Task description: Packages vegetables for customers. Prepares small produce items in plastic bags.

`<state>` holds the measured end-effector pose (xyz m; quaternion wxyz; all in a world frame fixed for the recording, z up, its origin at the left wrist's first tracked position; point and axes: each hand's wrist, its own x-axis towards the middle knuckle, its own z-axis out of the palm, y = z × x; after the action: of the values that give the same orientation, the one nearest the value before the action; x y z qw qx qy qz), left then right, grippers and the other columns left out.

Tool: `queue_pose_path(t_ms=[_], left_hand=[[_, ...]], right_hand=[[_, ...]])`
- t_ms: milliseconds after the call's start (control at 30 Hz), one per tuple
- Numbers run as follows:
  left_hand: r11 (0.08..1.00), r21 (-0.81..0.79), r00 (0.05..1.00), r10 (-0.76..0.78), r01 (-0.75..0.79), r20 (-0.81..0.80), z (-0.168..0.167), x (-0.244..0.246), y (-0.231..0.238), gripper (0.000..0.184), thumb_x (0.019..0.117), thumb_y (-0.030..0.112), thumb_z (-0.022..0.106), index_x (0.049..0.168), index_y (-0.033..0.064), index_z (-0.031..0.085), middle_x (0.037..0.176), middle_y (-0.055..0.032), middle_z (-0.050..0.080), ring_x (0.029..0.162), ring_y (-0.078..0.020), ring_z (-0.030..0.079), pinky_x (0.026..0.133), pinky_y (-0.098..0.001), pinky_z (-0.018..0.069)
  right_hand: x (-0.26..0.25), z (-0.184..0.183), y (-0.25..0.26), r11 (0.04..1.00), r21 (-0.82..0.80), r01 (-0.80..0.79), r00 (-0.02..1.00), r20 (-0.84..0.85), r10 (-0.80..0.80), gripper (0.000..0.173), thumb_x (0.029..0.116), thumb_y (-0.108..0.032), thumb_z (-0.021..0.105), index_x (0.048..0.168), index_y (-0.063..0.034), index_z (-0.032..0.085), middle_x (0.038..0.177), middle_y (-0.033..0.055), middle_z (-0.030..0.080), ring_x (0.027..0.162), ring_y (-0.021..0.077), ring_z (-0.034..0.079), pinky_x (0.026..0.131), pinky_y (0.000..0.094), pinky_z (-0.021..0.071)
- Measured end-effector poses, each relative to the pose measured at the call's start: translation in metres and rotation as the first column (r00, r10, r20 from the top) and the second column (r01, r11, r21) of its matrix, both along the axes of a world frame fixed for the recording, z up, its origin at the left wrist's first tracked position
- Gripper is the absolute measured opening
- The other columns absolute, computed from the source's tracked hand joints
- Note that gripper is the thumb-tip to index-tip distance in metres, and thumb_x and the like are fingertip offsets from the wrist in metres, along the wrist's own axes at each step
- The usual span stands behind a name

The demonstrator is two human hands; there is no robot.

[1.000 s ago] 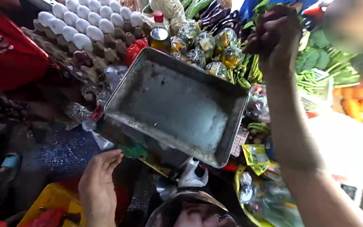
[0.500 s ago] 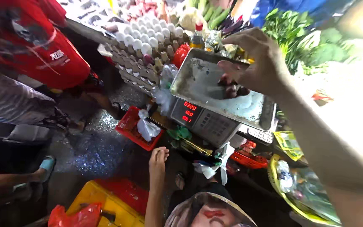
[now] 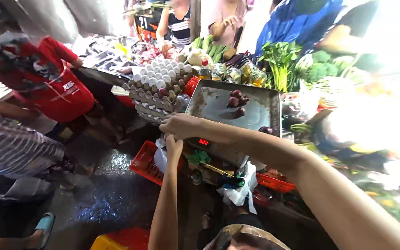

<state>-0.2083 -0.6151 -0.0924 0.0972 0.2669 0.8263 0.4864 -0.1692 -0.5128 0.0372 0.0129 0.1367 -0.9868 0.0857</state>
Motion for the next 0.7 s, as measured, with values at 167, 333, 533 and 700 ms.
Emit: queue_pose_path(t_ms=[167, 333, 533, 700], left_hand=[[0.933, 0.356, 0.997, -0.034, 0.059, -0.076, 0.012, -0.011, 0.018, 0.033, 0.1061, 0.028, 0.055, 0.116, 0.0001, 0.069, 0.098, -0.0104, 0.07, 0.086, -0.0142, 0.066, 0.082, -0.0372, 0.0556], [0.749, 0.633, 0.975, -0.219, 0.196, -0.043, 0.08, -0.009, 0.033, 0.029, 0.1039, 0.015, 0.058, 0.129, 0.0018, 0.064, 0.118, -0.0046, 0.069, 0.105, -0.0085, 0.066, 0.096, -0.0338, 0.0551], [0.719, 0.695, 0.938, -0.242, 0.003, 0.246, 0.143, 0.0, 0.095, 0.021, 0.101, 0.027, 0.065, 0.113, 0.0095, 0.068, 0.1, 0.0003, 0.072, 0.088, -0.0095, 0.069, 0.083, -0.0314, 0.06], [0.822, 0.566, 0.911, -0.279, 0.062, 0.305, 0.164, 0.022, 0.185, 0.019, 0.101, 0.02, 0.065, 0.108, 0.0029, 0.069, 0.094, -0.0041, 0.071, 0.083, -0.0116, 0.069, 0.079, -0.0307, 0.0592]], right_hand=[[0.034, 0.065, 0.03, 0.854, -0.493, 0.163, 0.912, -0.255, -0.322, 0.028, 0.0986, -0.001, 0.058, 0.125, 0.005, 0.06, 0.104, 0.0192, 0.071, 0.091, 0.0301, 0.071, 0.084, 0.0484, 0.0586], [0.07, 0.106, 0.124, 0.635, -0.644, 0.427, 0.53, -0.391, -0.753, 0.033, 0.1086, -0.021, 0.046, 0.13, 0.0032, 0.053, 0.105, 0.0178, 0.069, 0.094, 0.027, 0.07, 0.085, 0.0461, 0.0571], [0.144, 0.097, 0.229, 0.502, -0.658, 0.56, 0.352, -0.359, -0.864, 0.035, 0.1067, -0.032, 0.053, 0.121, -0.0024, 0.064, 0.092, 0.0171, 0.068, 0.077, 0.0289, 0.065, 0.076, 0.0506, 0.0537], [0.203, 0.069, 0.302, 0.391, -0.665, 0.636, 0.242, -0.309, -0.92, 0.038, 0.1072, -0.031, 0.052, 0.125, 0.0006, 0.064, 0.101, 0.0235, 0.069, 0.087, 0.0384, 0.067, 0.082, 0.0588, 0.0531]])
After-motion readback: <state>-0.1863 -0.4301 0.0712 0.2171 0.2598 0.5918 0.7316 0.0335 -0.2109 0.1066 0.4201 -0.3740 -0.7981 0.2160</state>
